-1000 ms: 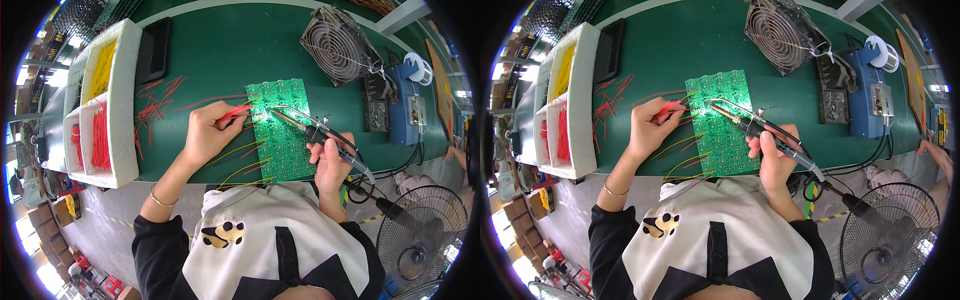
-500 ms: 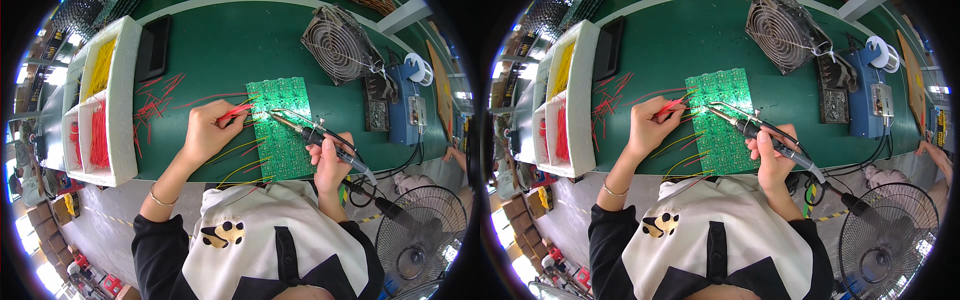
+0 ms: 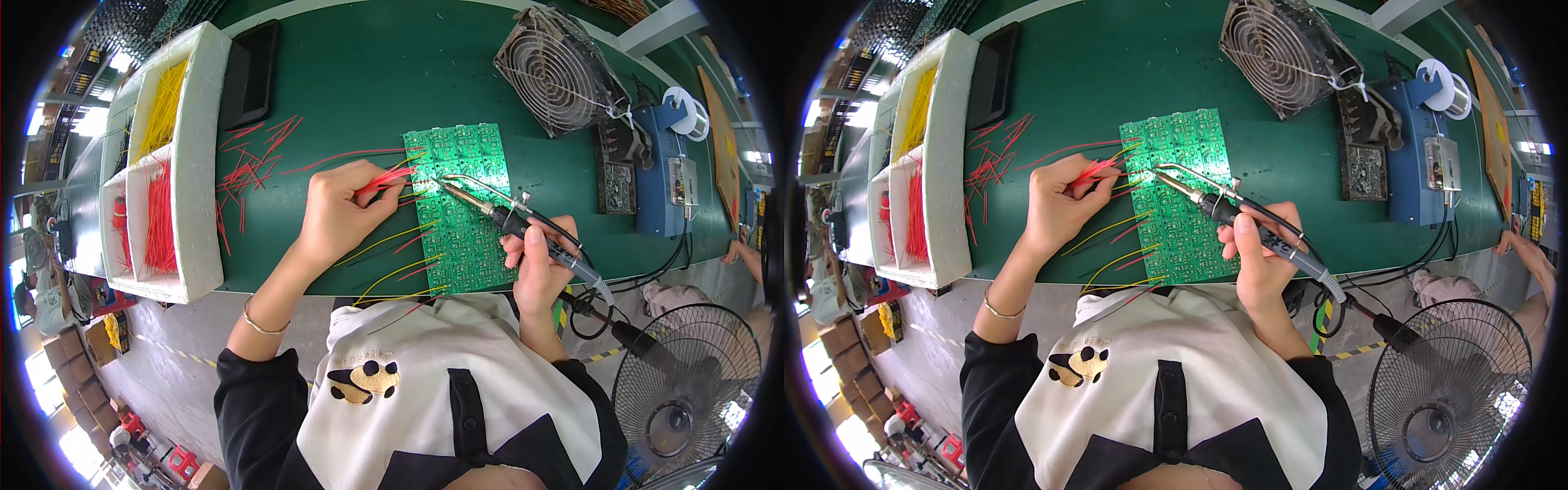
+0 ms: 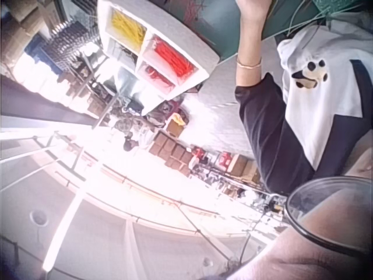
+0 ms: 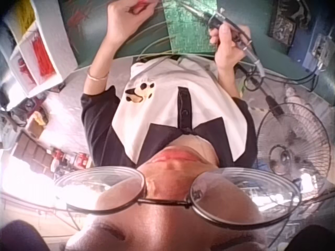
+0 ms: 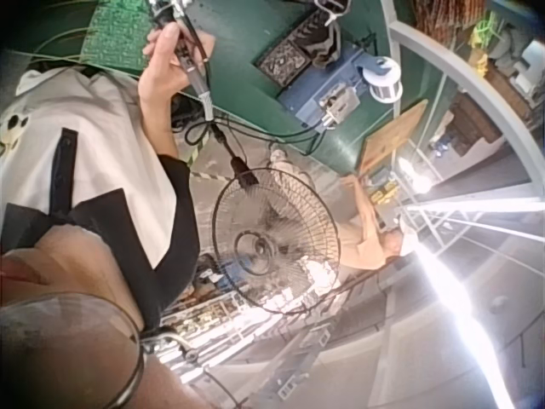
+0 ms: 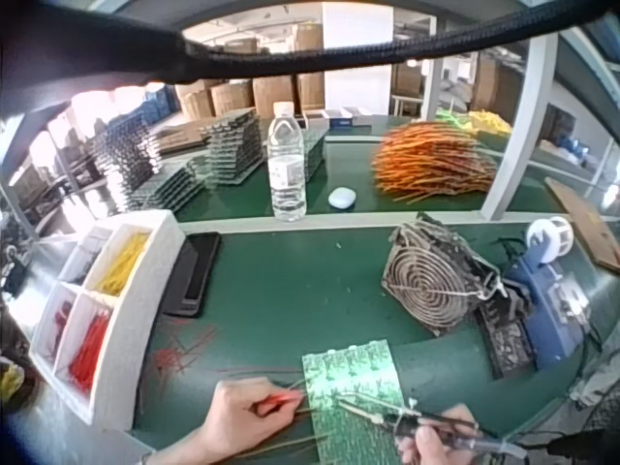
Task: The person takes wires from a divided tray and solders them onto a circuit board using a soldering tool, attaching yellow wires and then red wires to the board.
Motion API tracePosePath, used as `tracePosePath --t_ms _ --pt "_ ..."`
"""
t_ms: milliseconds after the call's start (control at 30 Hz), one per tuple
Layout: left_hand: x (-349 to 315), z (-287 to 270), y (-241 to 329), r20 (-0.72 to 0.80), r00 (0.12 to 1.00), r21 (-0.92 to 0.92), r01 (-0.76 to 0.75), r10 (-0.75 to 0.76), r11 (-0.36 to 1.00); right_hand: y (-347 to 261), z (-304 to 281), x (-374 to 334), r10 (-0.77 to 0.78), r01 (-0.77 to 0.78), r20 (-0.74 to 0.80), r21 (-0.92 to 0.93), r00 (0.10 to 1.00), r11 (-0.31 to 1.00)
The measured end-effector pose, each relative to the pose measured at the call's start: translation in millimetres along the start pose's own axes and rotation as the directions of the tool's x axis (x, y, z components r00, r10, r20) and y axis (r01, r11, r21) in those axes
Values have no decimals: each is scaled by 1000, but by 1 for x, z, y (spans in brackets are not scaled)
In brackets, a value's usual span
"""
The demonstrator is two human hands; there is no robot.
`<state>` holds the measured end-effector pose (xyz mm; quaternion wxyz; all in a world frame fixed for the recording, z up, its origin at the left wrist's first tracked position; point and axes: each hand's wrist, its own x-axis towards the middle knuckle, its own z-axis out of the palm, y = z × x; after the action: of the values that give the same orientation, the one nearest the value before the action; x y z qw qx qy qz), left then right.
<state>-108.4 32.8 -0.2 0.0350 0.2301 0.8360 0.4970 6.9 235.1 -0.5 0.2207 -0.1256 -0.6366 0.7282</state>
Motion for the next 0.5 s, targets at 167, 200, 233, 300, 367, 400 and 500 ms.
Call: tracePosePath --t_ms 167,200,233,300,367,400,500 --pt "0 0 -1 5 1000 -4 9 -9 1000 1 -1 -1 -12 12 6 -25 1000 1000" --pt "0 0 -1 4 1000 -9 7 -7 1000 1 -1 -1 -11 11 6 -25 1000 1000" --pt "0 0 -1 4 1000 -9 9 -9 1000 1 -1 -1 -12 12 1 -16 1000 1000" --pt "0 1 -1 -11 1000 -13 5 -5 1000 1 -1 -1 -12 12 -4 -8 1000 1000" --pt "1 1 -1 -9 1000 -12 9 -9 1000 0 -2 -1 -10 10 11 0 1000 1000" --pt "0 1 -1 -8 1000 -9 12 -12 1000 1 -2 0 -9 9 11 0 1000 1000" --pt "1 1 -2 -15 1000 -34 10 -11 999 1 1 1 -46 45 8 55 999 997"
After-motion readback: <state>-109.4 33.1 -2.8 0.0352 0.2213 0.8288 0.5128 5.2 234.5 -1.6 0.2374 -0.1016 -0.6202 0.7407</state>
